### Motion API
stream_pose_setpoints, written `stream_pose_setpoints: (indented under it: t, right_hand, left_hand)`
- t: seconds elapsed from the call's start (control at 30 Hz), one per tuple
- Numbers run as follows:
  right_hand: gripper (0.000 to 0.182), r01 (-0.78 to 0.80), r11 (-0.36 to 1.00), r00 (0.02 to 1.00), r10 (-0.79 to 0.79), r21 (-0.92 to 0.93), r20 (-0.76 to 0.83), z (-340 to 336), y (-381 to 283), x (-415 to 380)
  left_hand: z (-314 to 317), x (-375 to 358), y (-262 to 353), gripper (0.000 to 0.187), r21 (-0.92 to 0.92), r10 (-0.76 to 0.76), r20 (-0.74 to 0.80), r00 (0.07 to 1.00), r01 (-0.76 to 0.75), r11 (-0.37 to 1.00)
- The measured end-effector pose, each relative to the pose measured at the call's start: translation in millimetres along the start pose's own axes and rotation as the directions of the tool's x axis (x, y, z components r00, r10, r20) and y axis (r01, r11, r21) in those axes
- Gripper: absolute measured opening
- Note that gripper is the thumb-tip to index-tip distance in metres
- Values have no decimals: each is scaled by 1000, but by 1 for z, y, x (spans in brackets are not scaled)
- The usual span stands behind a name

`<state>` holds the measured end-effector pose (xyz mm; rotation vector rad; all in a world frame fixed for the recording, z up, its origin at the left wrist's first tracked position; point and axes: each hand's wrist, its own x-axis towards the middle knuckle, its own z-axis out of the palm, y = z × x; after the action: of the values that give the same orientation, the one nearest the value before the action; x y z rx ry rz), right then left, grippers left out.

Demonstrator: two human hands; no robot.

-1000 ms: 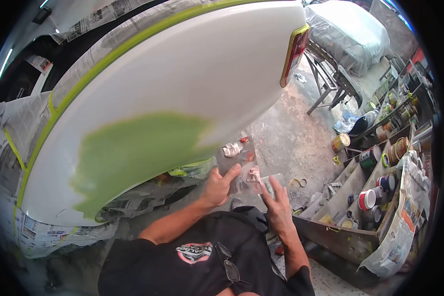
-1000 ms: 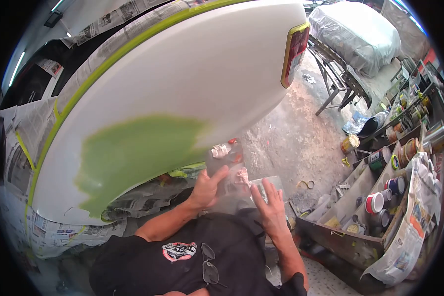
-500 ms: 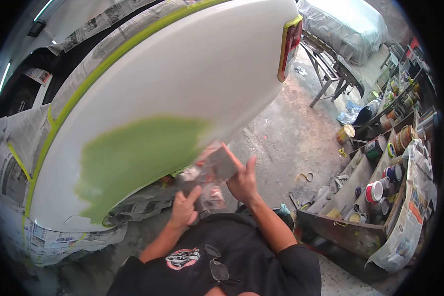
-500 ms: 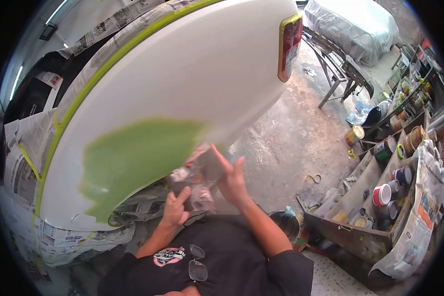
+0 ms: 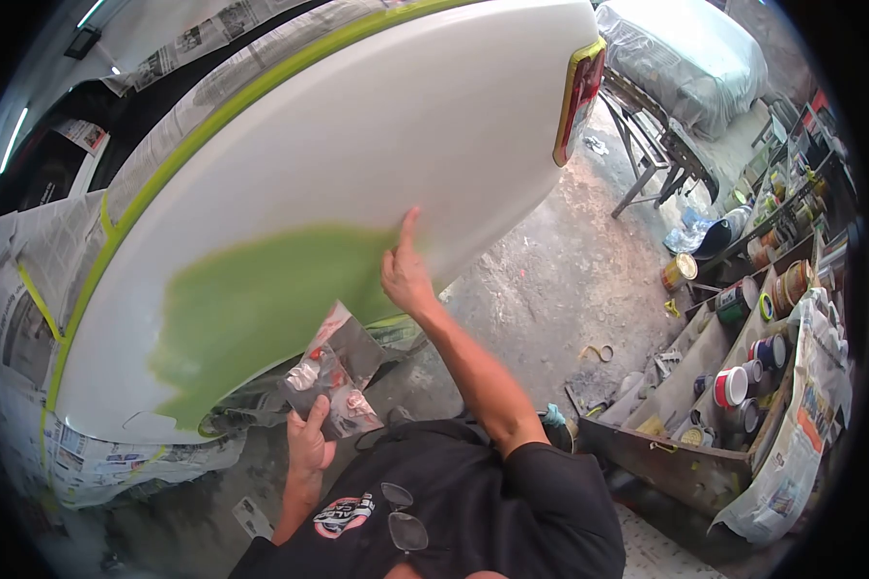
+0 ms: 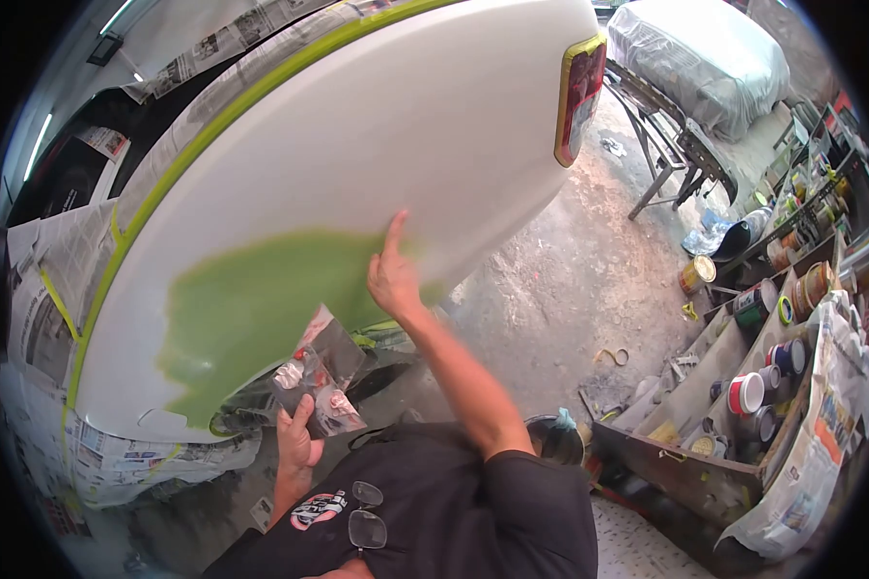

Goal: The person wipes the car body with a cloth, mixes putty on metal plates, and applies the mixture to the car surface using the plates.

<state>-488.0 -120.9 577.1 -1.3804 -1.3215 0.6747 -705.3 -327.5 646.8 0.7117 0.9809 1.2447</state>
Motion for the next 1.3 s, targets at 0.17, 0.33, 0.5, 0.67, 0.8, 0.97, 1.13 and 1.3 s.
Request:
stream_pose_setpoints:
  t: [0.17, 0.33, 0.5, 0.67, 0.8, 0.97, 1.13, 1.3]
  right_hand:
    - [69, 48, 996, 999, -47, -73, 16, 10, -6, -27]
    - [44, -43, 992, 978, 66, -120, 197, -43, -12, -107]
    - [62, -95, 994, 684, 103, -51, 722, -106, 59, -214]
    - [63, -573, 803, 393, 446, -165, 805, -173, 27, -243]
    - [56, -427, 870, 759, 198, 245, 620, -213, -15, -227]
    - [48, -345, 631, 930, 330, 695, 163, -187, -21, -203]
    - [28, -21, 449, 906, 386, 893, -173, -202, -65, -144]
    - [31, 130, 981, 960, -88, 143, -264, -243, -90, -142]
  left_hand:
    - [3, 0, 1, 33, 0, -2, 14, 1000, 2, 1000]
    - [5, 6, 2, 33, -15, -10, 54, 998, 11, 1000]
    - [14, 15, -5, 32, -34, -94, 105, 990, 98, 995]
    - [33, 29, -18, 31, -55, -180, 186, 966, 194, 980]
    - [77, 41, -16, 28, 378, -498, -62, 865, 483, 790]
    - [124, 44, -50, 28, 193, -339, 425, 839, 282, 940]
    - [142, 51, -59, 23, 216, -327, 498, 803, 250, 944]
    - [154, 71, -31, 24, 13, -119, 384, 916, 124, 992]
